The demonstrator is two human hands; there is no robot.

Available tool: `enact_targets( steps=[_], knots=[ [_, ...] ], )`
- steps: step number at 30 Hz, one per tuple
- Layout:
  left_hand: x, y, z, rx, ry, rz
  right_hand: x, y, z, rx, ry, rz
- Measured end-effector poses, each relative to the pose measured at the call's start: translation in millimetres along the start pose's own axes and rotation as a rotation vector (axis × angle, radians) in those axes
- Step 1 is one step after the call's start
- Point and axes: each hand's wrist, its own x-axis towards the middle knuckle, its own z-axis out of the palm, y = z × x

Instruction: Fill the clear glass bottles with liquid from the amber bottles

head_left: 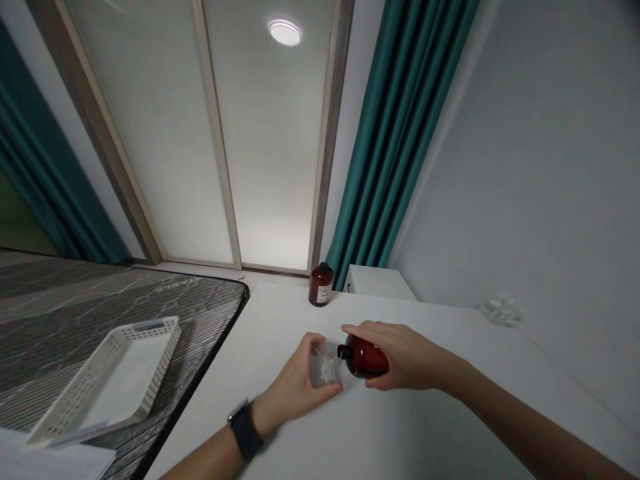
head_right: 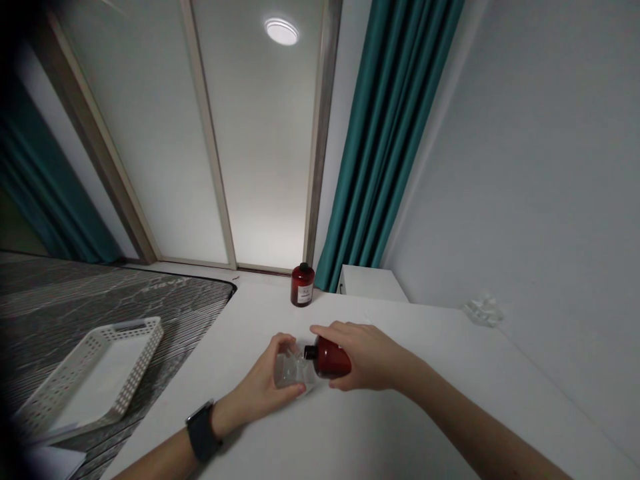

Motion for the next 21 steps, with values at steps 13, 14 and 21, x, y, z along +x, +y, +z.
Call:
enact_targets(
  steps=[13,14,21],
  knots=[
    [0.4,0.5,-0.2,-0.018,0.004,-0.001,0.0,2.2,1.3,-0.025,0.010,-0.010],
    [0.5,0.2,-0.1,-0.019,0.002,0.001,0.0,2.0,1.3,-0.028,0.008,-0.009],
    [-0.6,-1.2,0.9,-0.035,0.008,0.013,1.1,0.3,-0.6,-0.043,0.014,-0.019]
  ],
)
